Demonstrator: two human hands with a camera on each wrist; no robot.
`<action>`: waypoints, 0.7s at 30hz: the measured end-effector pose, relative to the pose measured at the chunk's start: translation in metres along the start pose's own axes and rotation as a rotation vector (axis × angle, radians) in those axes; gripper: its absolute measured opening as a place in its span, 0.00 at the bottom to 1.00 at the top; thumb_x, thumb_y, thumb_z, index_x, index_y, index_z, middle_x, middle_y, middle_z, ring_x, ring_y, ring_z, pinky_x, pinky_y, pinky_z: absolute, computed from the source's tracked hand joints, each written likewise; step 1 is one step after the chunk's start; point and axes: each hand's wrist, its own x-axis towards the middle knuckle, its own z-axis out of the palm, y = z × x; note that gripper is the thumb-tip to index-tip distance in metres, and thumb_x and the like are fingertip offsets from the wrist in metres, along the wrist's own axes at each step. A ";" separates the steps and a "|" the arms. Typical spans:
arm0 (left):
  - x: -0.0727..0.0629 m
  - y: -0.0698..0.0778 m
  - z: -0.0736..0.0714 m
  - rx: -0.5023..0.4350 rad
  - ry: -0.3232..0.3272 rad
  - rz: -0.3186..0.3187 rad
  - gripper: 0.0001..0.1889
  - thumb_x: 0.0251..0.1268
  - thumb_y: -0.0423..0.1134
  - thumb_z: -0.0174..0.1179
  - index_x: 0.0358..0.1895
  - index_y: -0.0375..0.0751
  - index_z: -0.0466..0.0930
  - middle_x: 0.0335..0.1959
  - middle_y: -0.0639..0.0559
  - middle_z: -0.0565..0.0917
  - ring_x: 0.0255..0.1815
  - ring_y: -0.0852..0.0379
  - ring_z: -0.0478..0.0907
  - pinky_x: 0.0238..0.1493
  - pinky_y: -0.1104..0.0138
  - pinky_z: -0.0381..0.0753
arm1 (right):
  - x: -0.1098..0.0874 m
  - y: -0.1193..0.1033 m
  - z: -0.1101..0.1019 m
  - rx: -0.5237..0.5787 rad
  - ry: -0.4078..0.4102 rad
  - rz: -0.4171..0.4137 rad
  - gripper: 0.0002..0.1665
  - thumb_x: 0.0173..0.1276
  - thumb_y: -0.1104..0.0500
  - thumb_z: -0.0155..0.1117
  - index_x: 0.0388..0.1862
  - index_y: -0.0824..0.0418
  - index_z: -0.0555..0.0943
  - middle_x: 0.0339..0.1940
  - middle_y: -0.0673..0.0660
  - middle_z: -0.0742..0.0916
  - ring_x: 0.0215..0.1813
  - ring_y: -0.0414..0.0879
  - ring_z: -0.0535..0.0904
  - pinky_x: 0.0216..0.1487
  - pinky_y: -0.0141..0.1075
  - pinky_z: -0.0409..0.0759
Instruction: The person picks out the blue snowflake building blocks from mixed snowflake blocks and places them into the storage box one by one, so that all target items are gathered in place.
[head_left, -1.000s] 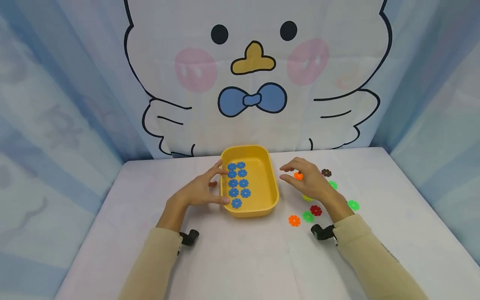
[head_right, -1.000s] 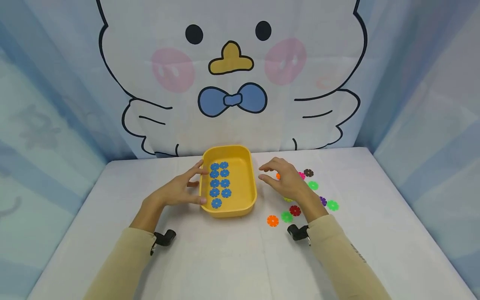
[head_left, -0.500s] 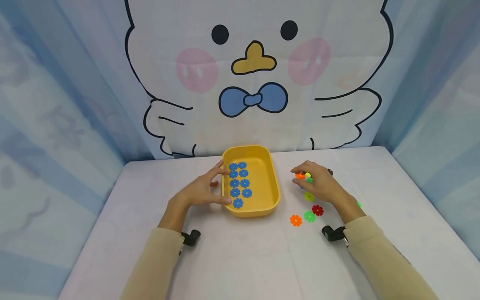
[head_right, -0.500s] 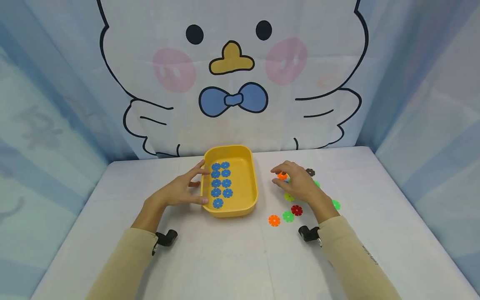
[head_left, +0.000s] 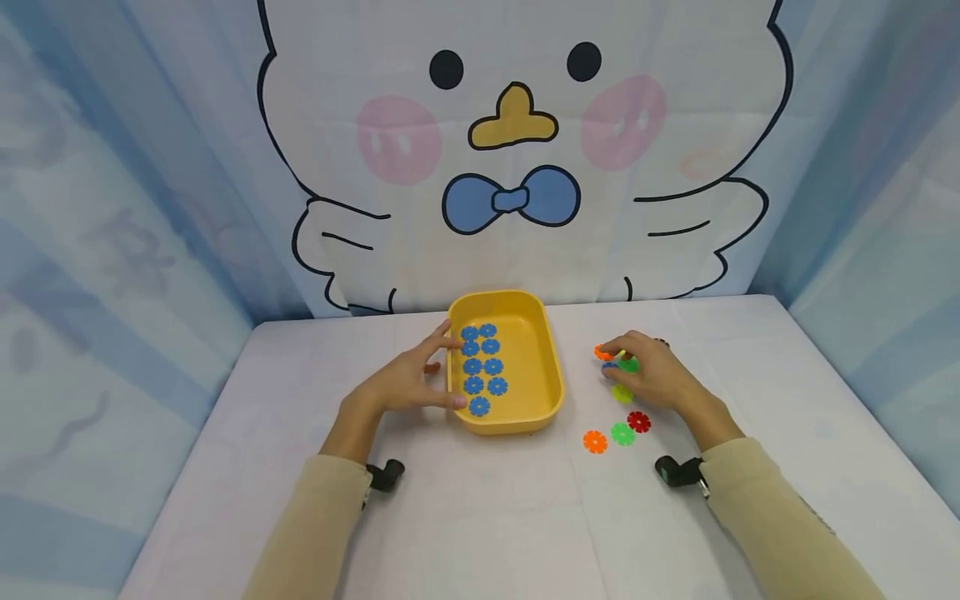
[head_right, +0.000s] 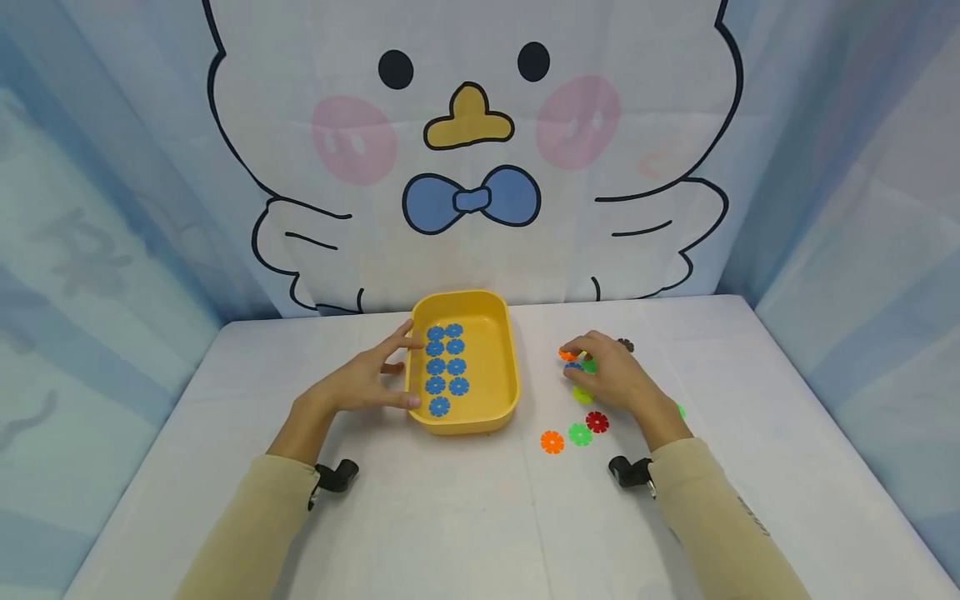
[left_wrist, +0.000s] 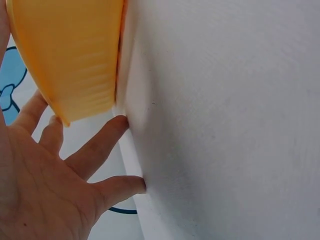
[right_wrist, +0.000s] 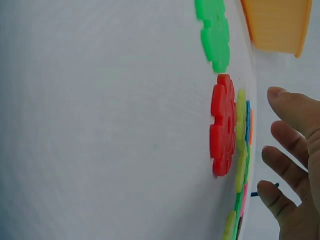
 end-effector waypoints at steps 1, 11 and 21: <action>0.000 0.000 0.000 0.004 -0.001 0.001 0.51 0.45 0.61 0.80 0.75 0.64 0.65 0.84 0.75 0.39 0.73 0.42 0.72 0.69 0.42 0.73 | 0.000 0.000 0.000 -0.004 -0.001 0.001 0.23 0.71 0.55 0.71 0.62 0.59 0.81 0.59 0.57 0.84 0.57 0.56 0.78 0.62 0.54 0.79; 0.001 0.003 0.000 0.012 -0.015 0.013 0.50 0.46 0.61 0.80 0.75 0.62 0.65 0.84 0.73 0.38 0.73 0.41 0.72 0.69 0.42 0.73 | -0.001 0.005 0.005 -0.026 -0.043 0.069 0.29 0.69 0.49 0.73 0.64 0.60 0.79 0.58 0.60 0.84 0.53 0.55 0.76 0.62 0.54 0.79; -0.001 0.000 -0.001 0.001 -0.009 0.015 0.50 0.46 0.61 0.80 0.75 0.63 0.65 0.84 0.74 0.39 0.73 0.41 0.72 0.69 0.43 0.73 | 0.000 0.001 0.007 -0.020 -0.034 0.057 0.26 0.69 0.54 0.73 0.63 0.60 0.81 0.54 0.60 0.86 0.48 0.52 0.76 0.55 0.48 0.80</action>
